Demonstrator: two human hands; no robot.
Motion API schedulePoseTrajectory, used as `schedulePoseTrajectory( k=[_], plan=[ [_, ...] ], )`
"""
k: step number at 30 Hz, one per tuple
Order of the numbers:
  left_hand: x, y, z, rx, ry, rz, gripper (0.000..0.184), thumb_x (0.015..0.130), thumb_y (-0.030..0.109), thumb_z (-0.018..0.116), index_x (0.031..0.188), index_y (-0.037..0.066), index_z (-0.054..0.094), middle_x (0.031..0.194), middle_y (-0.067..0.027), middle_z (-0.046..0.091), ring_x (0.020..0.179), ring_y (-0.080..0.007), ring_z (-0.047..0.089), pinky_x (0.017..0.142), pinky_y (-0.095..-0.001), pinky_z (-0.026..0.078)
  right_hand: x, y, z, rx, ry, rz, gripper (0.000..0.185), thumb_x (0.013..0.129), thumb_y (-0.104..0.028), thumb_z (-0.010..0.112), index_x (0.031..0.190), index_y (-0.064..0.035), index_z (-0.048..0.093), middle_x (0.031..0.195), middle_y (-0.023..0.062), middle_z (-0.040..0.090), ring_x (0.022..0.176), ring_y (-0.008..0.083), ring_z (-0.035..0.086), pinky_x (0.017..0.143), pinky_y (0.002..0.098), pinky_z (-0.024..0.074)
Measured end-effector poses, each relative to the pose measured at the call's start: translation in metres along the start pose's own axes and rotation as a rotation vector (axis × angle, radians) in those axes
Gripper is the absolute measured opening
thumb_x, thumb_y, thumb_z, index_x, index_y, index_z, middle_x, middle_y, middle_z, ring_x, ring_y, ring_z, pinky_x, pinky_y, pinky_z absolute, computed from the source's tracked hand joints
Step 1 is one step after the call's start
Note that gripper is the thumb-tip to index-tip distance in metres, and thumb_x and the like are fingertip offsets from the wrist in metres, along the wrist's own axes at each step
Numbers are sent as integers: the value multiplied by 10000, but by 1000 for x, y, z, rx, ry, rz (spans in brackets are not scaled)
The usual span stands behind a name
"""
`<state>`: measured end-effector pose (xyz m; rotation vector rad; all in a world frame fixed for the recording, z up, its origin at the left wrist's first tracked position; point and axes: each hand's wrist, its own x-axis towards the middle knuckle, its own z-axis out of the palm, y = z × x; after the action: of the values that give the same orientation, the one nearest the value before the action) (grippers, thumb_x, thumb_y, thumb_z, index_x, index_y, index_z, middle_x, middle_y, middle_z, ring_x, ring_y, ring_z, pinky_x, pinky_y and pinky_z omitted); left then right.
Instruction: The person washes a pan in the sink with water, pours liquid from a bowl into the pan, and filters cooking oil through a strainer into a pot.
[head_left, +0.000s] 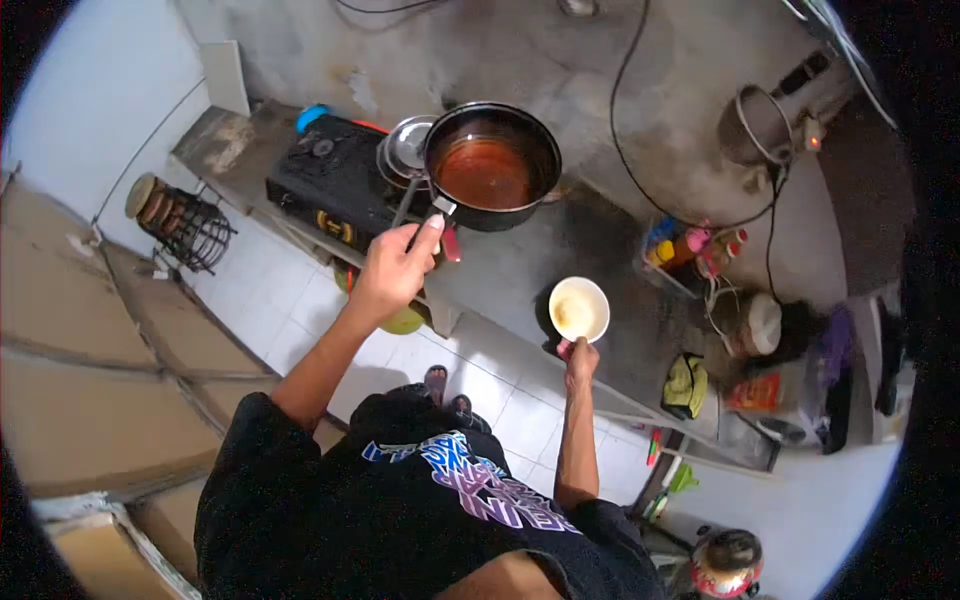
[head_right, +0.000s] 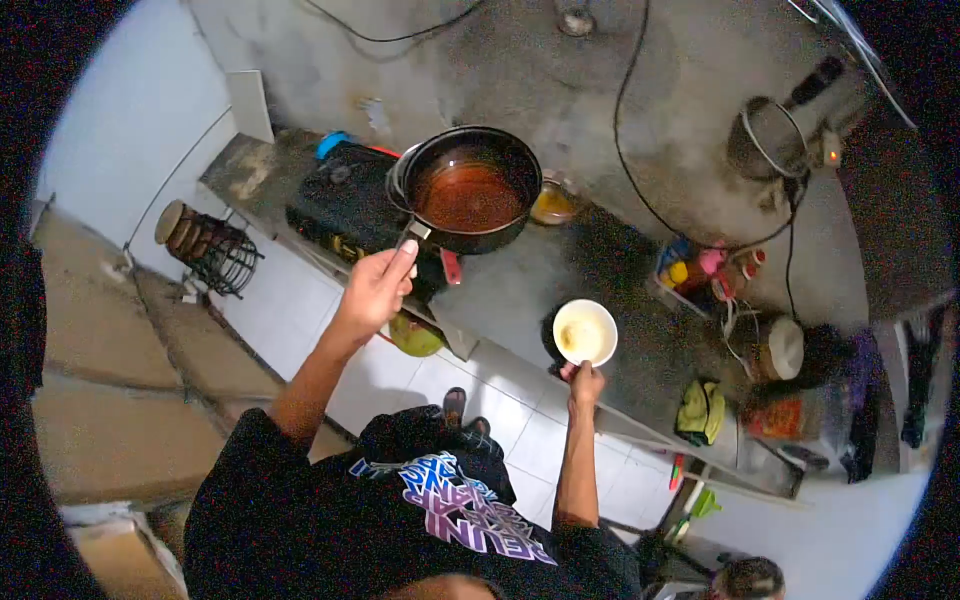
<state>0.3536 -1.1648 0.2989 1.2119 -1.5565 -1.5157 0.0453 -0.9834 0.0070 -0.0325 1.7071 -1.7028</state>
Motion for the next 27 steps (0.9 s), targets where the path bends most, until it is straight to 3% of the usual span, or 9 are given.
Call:
schedulePoseTrajectory(
  k=[4,5,8,12,18,22,23,25,27],
  plan=[
    [8,13,-35,-34,104,-8,409,946,465,493,745,109,504,560,88,381,424,-9,284,381,-195,201,0,9,-3,39,-45,-1,238,907,-108,432,925,102,544,716,113,585,572,182,560,535,316,515],
    [11,17,-50,-3,140,-24,474,935,458,511,722,36,552,570,19,477,466,-53,422,424,-230,331,-1,8,-1,28,-28,-9,242,905,-112,433,938,98,548,720,110,590,577,182,566,540,316,517],
    [27,14,-84,17,226,-28,481,931,466,513,718,36,553,579,13,485,468,-57,423,429,-231,336,-2,8,-2,27,-28,15,278,931,-179,438,945,71,557,733,111,602,588,186,587,549,310,527],
    [63,3,-141,17,270,-45,490,930,466,510,718,28,558,587,9,487,466,-67,424,432,-241,340,-7,13,-2,214,-37,66,459,889,-472,502,919,-13,499,716,116,570,600,227,566,540,360,499],
    [147,-44,-236,38,283,-19,517,924,468,513,701,4,565,564,-10,494,488,-85,443,459,-269,347,-37,59,1,279,409,-35,620,833,-625,514,1097,-66,474,890,78,549,766,220,541,702,372,486],
    [220,-88,-299,220,318,28,573,920,488,478,722,-38,590,621,-159,594,608,-302,596,604,-391,441,-75,104,32,353,463,-11,652,839,-621,511,1177,-72,412,970,114,520,741,237,520,615,354,486],
    [237,-98,-310,213,305,15,573,920,488,478,722,-38,590,621,-159,594,608,-302,596,604,-391,441,-83,111,53,339,626,56,635,872,-597,479,1205,-64,388,1012,146,507,747,250,526,584,357,486],
    [267,-122,-332,389,387,89,583,919,478,471,755,-68,593,715,-277,597,738,-457,585,659,-479,431,-109,130,81,316,580,91,633,914,-567,427,1287,-63,340,1084,173,493,789,261,528,626,369,489],
    [294,-148,-351,381,373,94,585,918,475,471,761,-76,590,747,-303,586,778,-481,564,678,-503,420,-132,141,117,268,579,92,669,921,-565,412,1348,-65,293,1134,177,491,827,268,528,669,384,485]
  ],
)
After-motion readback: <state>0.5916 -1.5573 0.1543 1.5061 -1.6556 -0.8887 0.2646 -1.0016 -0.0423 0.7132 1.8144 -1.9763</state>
